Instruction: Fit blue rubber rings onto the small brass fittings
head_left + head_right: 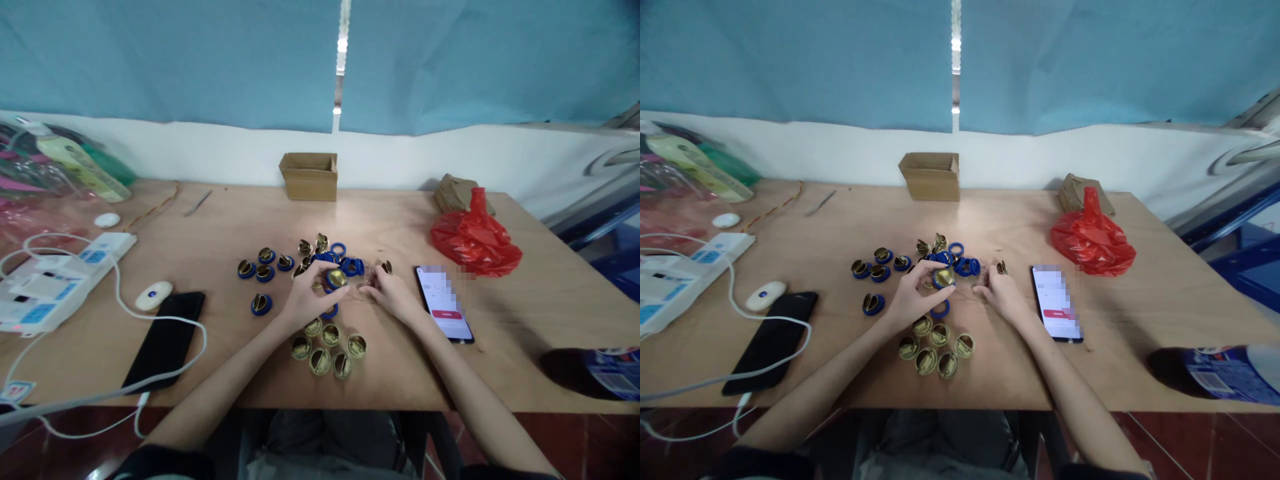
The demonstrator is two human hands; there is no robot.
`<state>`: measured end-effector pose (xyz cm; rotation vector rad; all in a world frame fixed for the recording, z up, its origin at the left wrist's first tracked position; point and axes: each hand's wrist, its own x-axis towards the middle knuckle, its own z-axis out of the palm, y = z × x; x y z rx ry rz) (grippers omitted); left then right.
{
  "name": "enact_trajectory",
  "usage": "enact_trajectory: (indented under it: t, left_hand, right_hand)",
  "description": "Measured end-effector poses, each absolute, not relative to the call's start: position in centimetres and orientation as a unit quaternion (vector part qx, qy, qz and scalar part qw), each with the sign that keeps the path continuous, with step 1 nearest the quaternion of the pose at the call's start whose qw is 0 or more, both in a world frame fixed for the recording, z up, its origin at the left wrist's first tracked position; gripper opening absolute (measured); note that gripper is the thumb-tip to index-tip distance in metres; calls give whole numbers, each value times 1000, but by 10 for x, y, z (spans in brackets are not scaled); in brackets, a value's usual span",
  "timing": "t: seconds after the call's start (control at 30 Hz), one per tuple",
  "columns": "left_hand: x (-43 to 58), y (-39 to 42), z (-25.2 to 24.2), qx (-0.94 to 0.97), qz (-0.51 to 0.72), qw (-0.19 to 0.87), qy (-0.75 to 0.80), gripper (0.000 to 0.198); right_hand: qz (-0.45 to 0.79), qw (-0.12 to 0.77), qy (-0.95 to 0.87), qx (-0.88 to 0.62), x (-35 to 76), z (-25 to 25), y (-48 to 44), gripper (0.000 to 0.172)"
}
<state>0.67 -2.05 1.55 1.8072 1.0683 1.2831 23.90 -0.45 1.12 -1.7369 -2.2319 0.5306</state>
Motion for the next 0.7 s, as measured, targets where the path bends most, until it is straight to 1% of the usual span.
enact_trajectory:
  t: [0.27,0.43,0.5,0.57,0.63,0.7]
  left_hand:
    - [8,-22,16,705,471,312,429,36]
    - [7,-21,13,712,460,302,436,41]
    - [7,-21,12,715,458,304,432,43]
    - [7,-20,12,720,452,310,425,44]
    - [6,-20,13,727,445,314,418,45]
    - [7,-20,13,735,441,308,414,46]
  right_hand:
    - [202,141,-788,-565,240,18,-7,12]
    - [219,140,-790,-556,241,21,-9,19]
    - [247,170,-787,-540,238,25,-10,25]
    - [288,221,-779,-511,234,32,-13,35]
    - [362,277,-749,-481,228,38,-17,41]
    - [463,314,-700,-445,222,41,-20,43]
